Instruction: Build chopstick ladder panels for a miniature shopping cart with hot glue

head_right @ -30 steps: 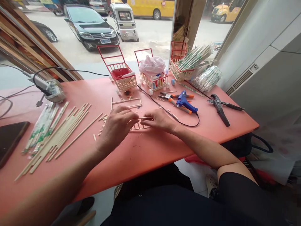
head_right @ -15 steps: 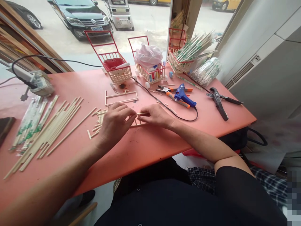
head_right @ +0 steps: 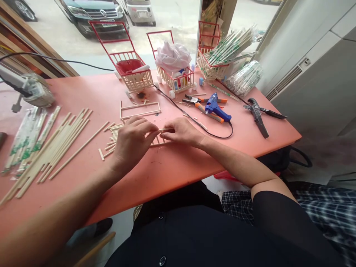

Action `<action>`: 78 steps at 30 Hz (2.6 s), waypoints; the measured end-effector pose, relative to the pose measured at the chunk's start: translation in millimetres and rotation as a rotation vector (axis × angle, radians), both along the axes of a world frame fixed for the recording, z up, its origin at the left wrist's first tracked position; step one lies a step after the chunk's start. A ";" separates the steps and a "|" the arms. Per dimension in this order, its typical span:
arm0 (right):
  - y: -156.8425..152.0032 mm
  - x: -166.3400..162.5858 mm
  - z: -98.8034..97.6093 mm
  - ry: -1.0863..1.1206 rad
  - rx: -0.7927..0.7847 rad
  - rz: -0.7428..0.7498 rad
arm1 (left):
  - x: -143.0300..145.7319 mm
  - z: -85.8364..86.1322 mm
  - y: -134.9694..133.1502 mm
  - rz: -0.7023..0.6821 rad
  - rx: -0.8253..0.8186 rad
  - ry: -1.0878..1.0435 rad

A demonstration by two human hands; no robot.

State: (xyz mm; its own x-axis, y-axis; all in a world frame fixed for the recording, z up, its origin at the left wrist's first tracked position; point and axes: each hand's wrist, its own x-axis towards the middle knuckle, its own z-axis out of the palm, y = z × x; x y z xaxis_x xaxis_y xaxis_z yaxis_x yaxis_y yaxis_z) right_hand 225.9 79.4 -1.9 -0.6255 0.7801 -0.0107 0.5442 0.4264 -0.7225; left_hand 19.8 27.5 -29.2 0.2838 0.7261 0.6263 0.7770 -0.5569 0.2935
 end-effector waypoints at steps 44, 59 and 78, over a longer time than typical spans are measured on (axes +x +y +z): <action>7.3 14.3 -0.5 0.356 0.085 -0.074 | 15.6 14.1 -17.0 -0.052 -0.995 -1.304; 7.0 12.0 -3.9 0.347 0.035 -0.097 | 20.3 10.2 -18.5 -0.054 -0.980 -1.426; 11.3 13.3 -2.4 0.382 0.021 -0.063 | 19.9 3.5 -19.3 -0.043 -0.991 -1.401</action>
